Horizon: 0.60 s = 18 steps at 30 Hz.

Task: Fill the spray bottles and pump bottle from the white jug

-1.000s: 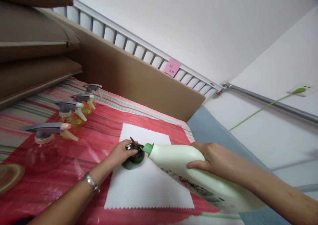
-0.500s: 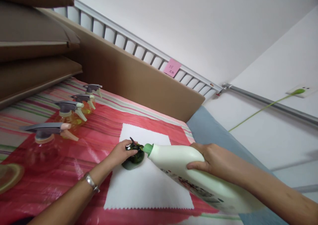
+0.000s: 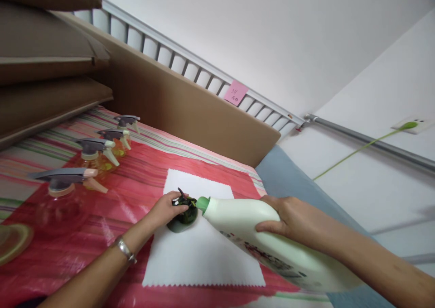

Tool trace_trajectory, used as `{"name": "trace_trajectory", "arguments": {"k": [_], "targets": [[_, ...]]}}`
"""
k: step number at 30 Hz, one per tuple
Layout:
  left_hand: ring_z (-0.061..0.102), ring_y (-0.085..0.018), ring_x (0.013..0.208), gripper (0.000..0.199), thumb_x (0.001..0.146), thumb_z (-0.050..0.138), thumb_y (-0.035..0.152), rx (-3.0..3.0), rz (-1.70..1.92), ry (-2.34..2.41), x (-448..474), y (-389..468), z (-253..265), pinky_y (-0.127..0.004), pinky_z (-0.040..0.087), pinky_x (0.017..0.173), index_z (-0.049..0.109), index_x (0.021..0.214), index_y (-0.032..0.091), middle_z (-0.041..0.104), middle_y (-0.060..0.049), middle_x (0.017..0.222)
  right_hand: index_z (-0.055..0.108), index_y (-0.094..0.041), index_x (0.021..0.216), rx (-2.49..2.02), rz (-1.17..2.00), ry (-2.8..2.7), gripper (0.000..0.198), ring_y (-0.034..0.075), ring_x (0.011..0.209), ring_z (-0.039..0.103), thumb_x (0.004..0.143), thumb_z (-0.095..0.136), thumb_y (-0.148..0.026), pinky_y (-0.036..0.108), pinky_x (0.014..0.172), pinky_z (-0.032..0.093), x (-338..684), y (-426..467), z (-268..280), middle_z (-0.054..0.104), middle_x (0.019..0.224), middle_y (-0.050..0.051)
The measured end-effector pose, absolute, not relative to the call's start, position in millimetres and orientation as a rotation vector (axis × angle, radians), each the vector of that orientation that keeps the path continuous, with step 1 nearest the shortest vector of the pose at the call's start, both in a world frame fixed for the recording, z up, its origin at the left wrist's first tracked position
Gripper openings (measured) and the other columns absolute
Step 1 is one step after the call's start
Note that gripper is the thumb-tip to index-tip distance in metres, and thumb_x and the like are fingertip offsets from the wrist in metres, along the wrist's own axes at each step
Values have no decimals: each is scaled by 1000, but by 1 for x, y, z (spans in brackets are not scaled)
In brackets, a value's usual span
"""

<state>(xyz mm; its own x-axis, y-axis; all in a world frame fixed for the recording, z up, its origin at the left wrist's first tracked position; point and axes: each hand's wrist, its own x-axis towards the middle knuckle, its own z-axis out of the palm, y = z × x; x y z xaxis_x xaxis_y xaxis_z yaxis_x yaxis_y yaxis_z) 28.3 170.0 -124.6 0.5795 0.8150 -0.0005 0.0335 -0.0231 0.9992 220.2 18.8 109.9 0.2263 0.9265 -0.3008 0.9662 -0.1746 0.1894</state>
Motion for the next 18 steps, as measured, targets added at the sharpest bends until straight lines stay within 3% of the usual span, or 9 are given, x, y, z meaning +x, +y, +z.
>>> {"name": "trace_trajectory", "arguments": {"k": [10,18], "targets": [[63,-20,73,41,64,64,31,1478,724,775,28,169,-125,-30,47,66,64,102,18,67,-2,73,59,-23,92,2167,-148,1757,44,26,74,62,72,52,-62,31,60,44,219,20,109,68,85,7],[56,-14,56,43,64,64,32,1447,716,756,28,169,-124,-24,41,49,63,104,17,65,-1,71,61,-22,97,2237,-204,1761,48,26,76,62,71,53,-61,32,62,44,226,14,104,68,87,8]]}}
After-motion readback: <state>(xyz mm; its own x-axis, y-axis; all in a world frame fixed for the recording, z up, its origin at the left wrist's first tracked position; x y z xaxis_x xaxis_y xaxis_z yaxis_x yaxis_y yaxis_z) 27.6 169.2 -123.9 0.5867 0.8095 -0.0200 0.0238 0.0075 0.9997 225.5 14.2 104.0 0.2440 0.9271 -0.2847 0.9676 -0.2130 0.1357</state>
